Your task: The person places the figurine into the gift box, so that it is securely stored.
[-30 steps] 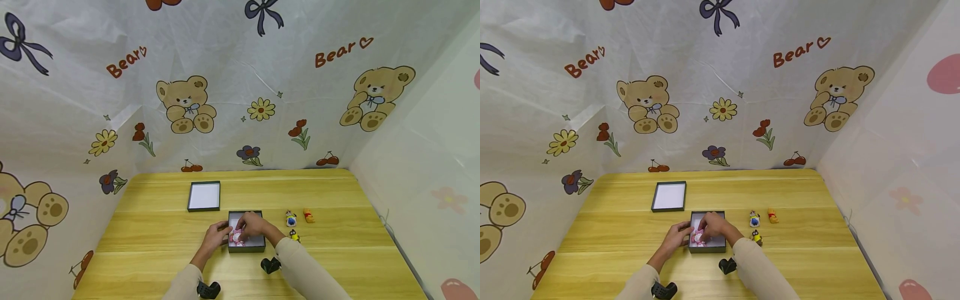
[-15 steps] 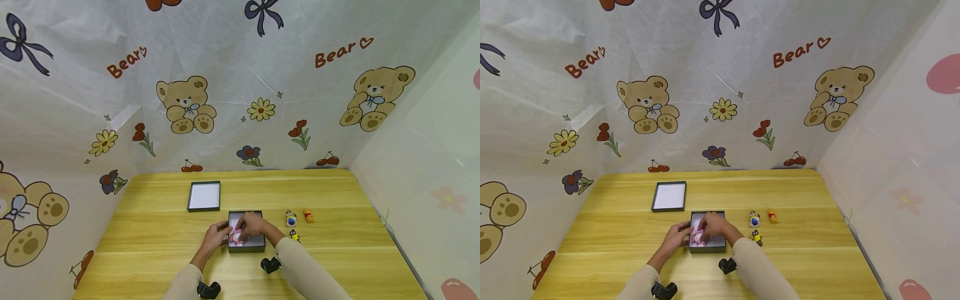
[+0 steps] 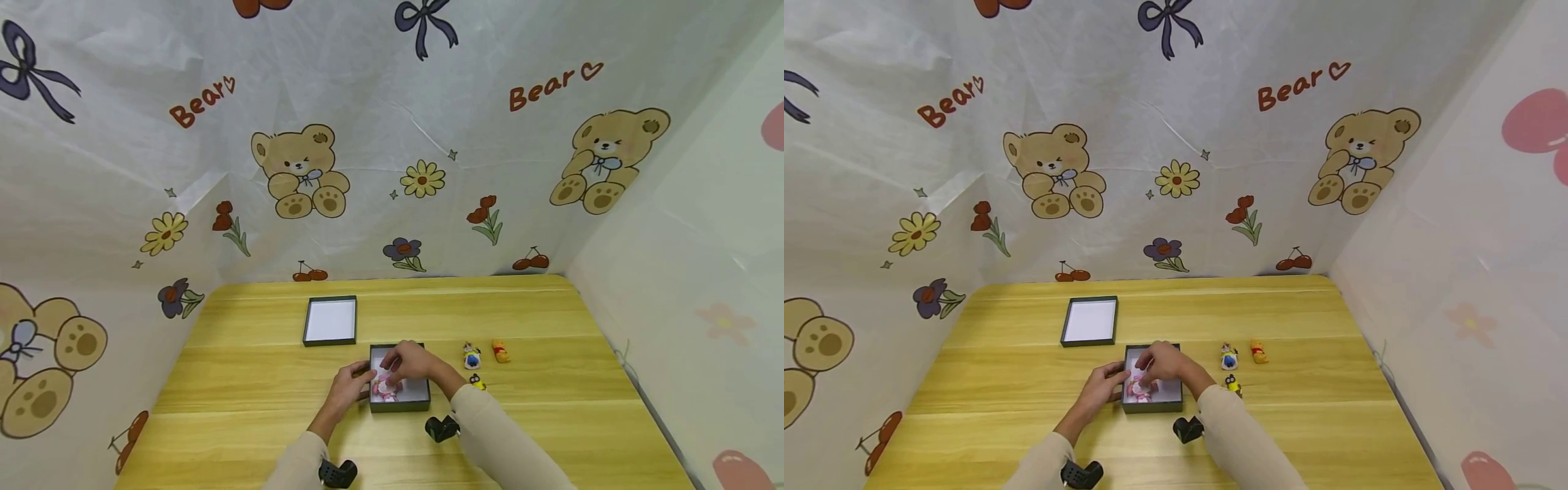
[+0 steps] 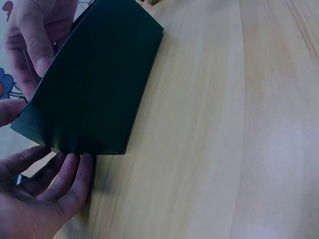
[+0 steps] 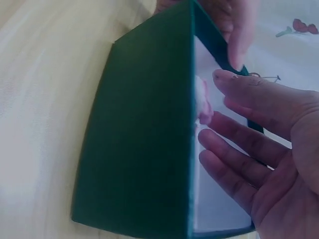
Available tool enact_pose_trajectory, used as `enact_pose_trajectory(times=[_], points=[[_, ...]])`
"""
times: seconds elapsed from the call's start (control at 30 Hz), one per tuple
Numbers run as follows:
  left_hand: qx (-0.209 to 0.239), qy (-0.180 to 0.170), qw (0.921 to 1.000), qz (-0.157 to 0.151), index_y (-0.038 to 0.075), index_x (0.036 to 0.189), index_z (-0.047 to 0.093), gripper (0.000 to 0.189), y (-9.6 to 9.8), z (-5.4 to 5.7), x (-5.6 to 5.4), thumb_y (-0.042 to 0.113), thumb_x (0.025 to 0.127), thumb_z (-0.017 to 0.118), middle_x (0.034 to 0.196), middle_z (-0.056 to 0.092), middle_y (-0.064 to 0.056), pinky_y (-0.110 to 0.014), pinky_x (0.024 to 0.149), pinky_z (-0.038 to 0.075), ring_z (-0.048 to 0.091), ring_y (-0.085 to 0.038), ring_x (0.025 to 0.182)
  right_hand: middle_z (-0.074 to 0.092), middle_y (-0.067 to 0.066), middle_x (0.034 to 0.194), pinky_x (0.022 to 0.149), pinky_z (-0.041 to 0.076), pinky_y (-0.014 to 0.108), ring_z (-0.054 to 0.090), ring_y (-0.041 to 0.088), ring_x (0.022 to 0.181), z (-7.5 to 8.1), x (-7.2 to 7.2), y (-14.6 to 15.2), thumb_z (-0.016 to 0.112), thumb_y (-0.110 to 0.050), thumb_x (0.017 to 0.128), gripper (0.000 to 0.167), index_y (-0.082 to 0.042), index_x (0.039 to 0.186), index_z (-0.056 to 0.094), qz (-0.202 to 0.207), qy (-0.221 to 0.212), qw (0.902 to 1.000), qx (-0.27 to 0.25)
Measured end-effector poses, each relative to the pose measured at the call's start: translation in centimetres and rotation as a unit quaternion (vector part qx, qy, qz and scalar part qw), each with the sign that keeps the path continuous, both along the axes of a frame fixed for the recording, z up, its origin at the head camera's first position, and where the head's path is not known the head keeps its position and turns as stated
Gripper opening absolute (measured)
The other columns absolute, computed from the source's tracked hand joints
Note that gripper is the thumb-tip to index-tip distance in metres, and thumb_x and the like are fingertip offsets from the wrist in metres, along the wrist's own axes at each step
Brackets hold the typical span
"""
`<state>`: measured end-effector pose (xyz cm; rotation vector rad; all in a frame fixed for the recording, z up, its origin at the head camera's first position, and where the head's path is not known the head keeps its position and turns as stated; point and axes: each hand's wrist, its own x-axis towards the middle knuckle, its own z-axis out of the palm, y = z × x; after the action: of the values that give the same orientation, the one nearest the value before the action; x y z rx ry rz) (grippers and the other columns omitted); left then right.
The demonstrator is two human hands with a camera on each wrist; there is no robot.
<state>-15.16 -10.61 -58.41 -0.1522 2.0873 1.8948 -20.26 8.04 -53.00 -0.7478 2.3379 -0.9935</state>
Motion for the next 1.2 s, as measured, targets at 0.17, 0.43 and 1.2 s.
enact_pose_trajectory(times=[0.17,0.43,1.2], points=[[-0.007,0.004,1.0000,-0.001,-0.014,0.135,0.045,0.056,0.1,0.0,0.0,0.022,0.095,0.061,0.132,0.051,-0.031,-0.038,0.082,0.057,0.059,-0.030,0.110,0.070,0.007,0.098,0.074,0.055,0.028,0.065,0.023,0.090,0.4,-0.1,1.1,0.079,-0.009,0.078,0.027,-0.002,0.104,0.072,-0.015,-0.002,0.9991,-0.041],[-0.031,0.012,0.9994,-0.003,-0.013,0.134,0.046,0.055,-0.1,0.2,0.0,0.023,0.095,0.061,0.132,0.051,-0.031,-0.040,0.084,0.056,0.057,-0.035,0.113,0.068,0.016,0.106,0.080,0.055,0.031,0.064,0.020,0.091,1.3,-0.3,3.6,0.075,-0.007,0.083,0.030,0.003,0.111,0.068,-0.051,-0.005,0.9943,-0.093],[-0.041,0.008,0.9991,0.000,-0.012,0.136,0.045,0.053,0.1,-0.4,0.0,0.020,0.096,0.059,0.132,0.050,-0.030,-0.040,0.086,0.056,0.054,-0.037,0.116,0.065,0.021,0.101,0.068,0.053,0.026,0.060,0.025,0.087,-1.0,2.7,14.0,0.070,-0.007,0.088,0.028,0.009,0.111,0.065,-0.187,-0.008,0.9742,-0.126]])
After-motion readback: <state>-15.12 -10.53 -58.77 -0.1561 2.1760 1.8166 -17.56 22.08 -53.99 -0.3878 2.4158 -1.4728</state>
